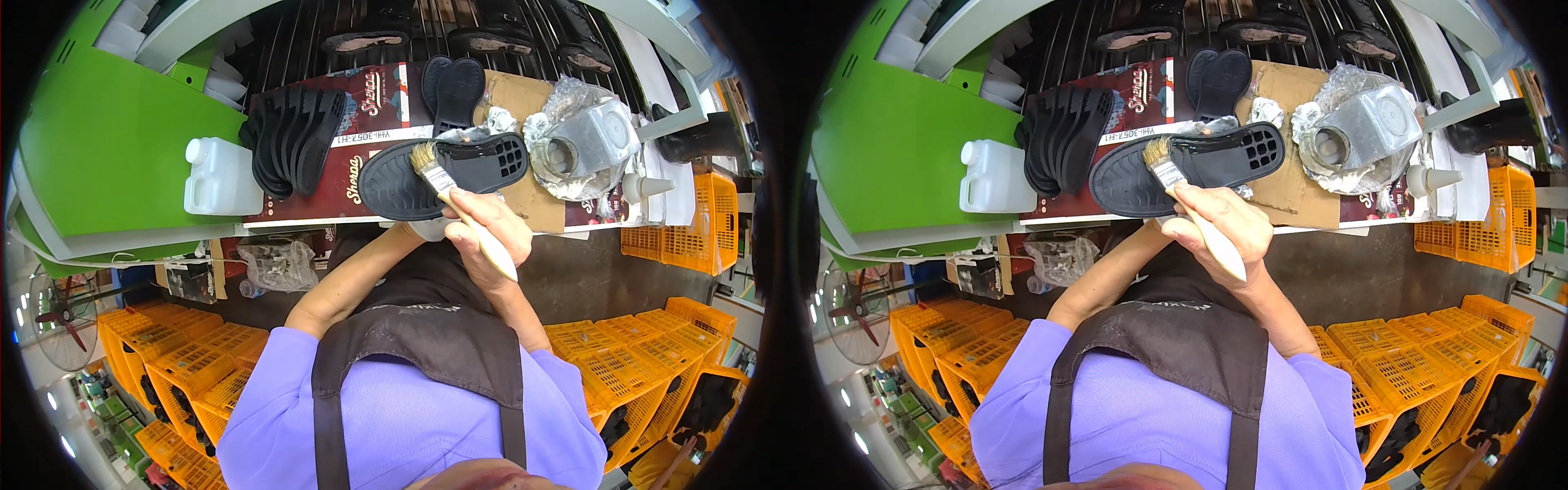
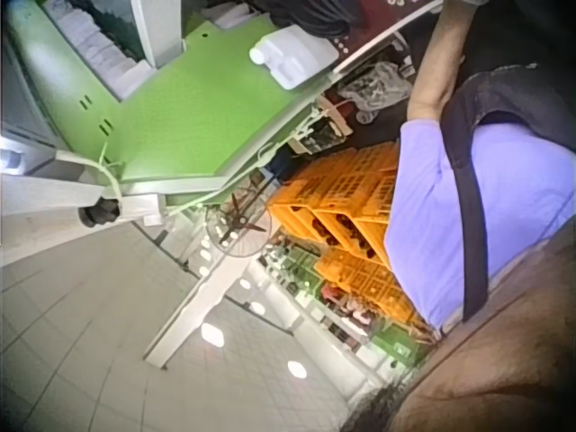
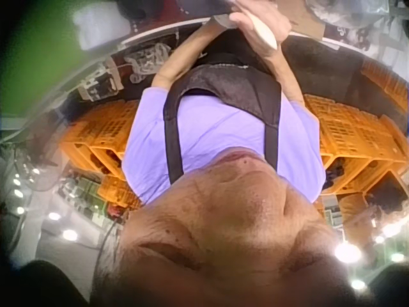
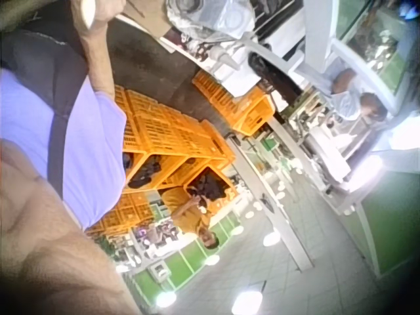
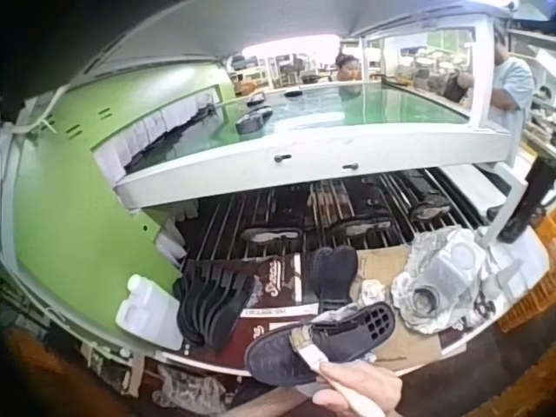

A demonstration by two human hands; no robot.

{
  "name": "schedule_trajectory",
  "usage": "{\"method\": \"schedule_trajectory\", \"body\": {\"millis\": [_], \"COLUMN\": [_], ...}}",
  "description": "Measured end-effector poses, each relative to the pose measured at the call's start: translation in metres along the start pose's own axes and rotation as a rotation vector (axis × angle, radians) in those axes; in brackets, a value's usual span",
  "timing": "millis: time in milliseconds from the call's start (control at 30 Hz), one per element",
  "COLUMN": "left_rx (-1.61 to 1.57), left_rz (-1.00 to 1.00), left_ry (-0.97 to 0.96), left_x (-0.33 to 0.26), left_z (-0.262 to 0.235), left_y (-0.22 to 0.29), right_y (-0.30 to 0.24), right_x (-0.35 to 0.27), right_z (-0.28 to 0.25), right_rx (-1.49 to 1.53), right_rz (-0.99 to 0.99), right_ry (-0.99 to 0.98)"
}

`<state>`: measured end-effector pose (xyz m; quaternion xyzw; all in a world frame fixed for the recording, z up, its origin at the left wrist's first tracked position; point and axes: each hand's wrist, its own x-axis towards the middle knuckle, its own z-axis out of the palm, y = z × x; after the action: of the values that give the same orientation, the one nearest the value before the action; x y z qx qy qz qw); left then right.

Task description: The person applies a liquid substance to the soles of black sandals using a brush. They repeatedly dip the brush into a container and coat the textured surface of each sandal sole before placing it aside.

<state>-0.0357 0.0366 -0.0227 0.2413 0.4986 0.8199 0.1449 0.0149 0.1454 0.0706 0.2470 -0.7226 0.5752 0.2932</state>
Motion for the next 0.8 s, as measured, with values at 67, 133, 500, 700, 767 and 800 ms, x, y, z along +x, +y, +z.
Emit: {"method": "schedule_trajectory", "body": {"millis": [67,133,500,700,767,800], "left_rx": [-0.039,0.09,0.662,0.693,0.697,0.695], "left_rz": [-0.037,-0.042,0.057,0.07,0.071,0.071], "left_ry": [0.021,0.0,-0.153,-0.168,-0.174,-0.179], "left_x": [0.0,-0.003,-0.024,-0.028,-0.029,-0.029], "left_z": [0.0,0.0,0.003,0.005,0.006,0.007], "left_y": [-0.003,-0.003,-0.008,-0.01,-0.01,-0.009], "right_y": [-0.001,-0.003,-0.011,-0.013,-0.012,-0.011], "right_x": [0.0,0.001,0.006,0.011,0.013,0.013], "right_z": [0.0,0.002,0.002,-0.001,-0.002,-0.003], "right_rx": [0.026,0.061,0.114,0.148,0.161,0.164], "right_rz": [0.006,0.035,0.034,0.046,0.055,0.055], "right_ry": [0.004,0.009,-0.044,-0.107,-0.122,-0.124]}}
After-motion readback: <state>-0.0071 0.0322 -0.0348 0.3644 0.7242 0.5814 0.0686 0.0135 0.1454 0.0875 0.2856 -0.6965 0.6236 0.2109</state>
